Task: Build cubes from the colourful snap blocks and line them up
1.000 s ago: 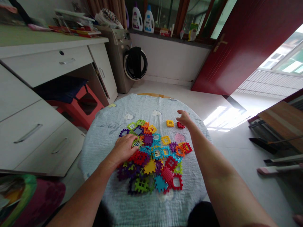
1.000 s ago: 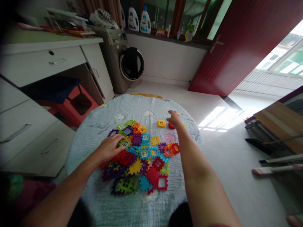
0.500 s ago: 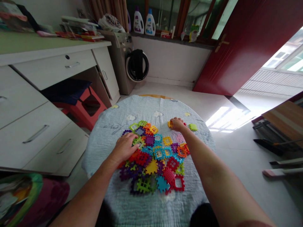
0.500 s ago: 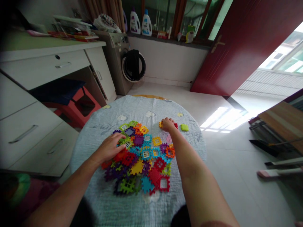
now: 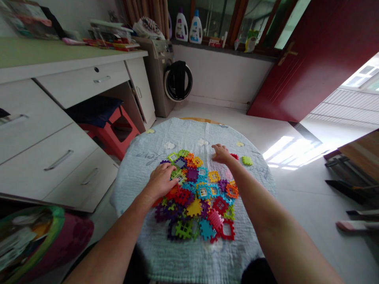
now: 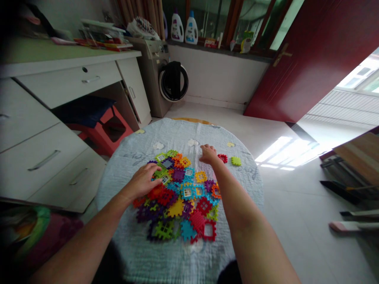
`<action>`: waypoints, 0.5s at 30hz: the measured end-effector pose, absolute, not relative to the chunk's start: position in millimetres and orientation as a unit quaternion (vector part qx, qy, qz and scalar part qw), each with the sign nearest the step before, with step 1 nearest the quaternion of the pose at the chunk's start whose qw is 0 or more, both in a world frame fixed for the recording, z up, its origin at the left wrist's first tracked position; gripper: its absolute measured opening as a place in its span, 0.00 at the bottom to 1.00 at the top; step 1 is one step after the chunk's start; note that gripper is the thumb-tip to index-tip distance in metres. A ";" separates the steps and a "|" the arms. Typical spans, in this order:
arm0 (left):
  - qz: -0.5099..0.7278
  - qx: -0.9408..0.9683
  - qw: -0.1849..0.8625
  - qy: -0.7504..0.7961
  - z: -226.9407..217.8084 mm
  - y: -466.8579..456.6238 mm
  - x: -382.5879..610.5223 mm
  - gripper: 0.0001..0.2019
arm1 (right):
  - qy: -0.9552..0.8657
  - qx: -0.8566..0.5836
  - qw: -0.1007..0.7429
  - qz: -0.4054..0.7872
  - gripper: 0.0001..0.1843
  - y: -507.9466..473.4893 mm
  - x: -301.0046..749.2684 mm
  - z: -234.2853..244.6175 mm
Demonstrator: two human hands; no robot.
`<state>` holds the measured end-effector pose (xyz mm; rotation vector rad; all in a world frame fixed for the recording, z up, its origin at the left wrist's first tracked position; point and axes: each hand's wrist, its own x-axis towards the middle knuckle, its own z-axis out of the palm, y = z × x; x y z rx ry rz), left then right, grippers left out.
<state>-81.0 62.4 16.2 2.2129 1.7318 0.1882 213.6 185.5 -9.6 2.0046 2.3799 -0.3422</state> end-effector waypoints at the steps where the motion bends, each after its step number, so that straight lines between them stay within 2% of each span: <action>1: 0.062 0.767 0.162 0.618 13.4 63.3 -81.6 0.19 | 0.768 0.628 -0.019 -0.126 0.35 185.4 200.2 -9.1; 4: 0.042 0.741 0.176 0.647 4.8 65.0 -82.7 0.22 | 0.786 0.591 -0.057 -0.173 0.33 184.8 152.0 -11.8; 8: 0.024 0.728 0.196 0.656 0.8 64.4 -82.6 0.29 | 0.760 0.614 -0.069 -0.201 0.32 180.5 97.3 -18.7; 11: 0.019 0.737 0.201 0.645 3.5 63.6 -82.7 0.33 | 0.766 0.603 -0.065 -0.213 0.29 174.9 80.2 -19.0; 15: 0.017 0.735 0.203 0.647 5.9 63.9 -83.6 0.36 | 0.800 0.513 -0.091 -0.297 0.28 166.8 85.6 -10.2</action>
